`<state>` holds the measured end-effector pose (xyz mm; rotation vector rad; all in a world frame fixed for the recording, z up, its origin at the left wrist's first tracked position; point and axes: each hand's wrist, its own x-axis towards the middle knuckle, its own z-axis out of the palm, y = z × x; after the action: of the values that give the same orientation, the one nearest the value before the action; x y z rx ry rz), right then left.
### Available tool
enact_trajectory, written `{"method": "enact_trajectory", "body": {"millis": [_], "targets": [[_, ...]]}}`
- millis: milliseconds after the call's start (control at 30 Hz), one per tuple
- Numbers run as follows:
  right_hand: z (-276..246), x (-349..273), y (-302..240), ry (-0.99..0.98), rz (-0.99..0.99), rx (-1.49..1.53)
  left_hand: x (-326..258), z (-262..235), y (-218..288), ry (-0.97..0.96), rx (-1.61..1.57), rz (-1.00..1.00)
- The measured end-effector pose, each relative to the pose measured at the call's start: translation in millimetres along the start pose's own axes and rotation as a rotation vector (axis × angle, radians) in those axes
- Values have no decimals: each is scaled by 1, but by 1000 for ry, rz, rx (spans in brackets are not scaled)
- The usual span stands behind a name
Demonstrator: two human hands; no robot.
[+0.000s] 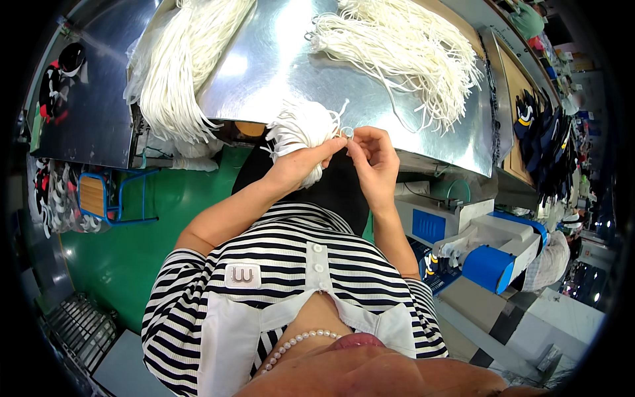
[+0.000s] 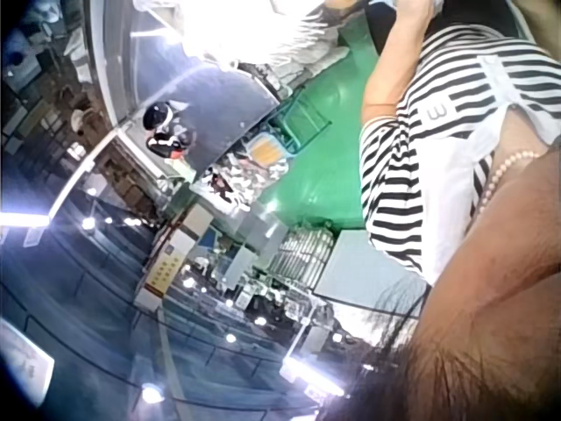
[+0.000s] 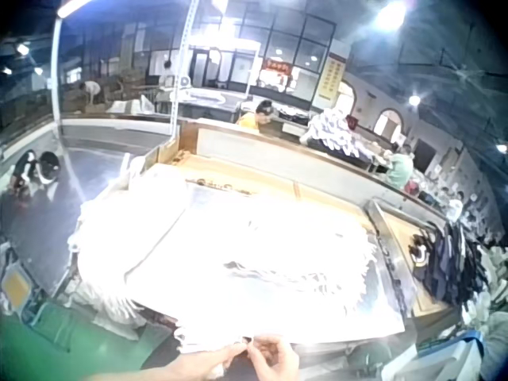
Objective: The person gathers long white cords and wraps them together into bundles by hand before placing them on a metal work surface.
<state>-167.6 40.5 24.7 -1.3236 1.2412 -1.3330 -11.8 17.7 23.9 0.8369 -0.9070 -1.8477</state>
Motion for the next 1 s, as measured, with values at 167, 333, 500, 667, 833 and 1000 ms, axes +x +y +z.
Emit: {"method": "enact_trajectory", "body": {"millis": [167,333,500,667,833,1000], "targets": [[-9,0,-3,-20,255,618,3,-10,-5,-67,-221,-119],[-16,-3,5,-264,402,1220,7,-11,-7,-211,-487,-154],[-28,-16,15,-327,473,962,18,-29,-5,-228,-716,-206],[-41,-21,7,-633,687,786,17,-30,-2,-226,-470,-167],[-31,-14,-9,-893,537,356,18,-22,-1,-316,-291,-350],[-68,-2,-53,-843,553,640,28,-40,-11,-175,-667,-523]]}}
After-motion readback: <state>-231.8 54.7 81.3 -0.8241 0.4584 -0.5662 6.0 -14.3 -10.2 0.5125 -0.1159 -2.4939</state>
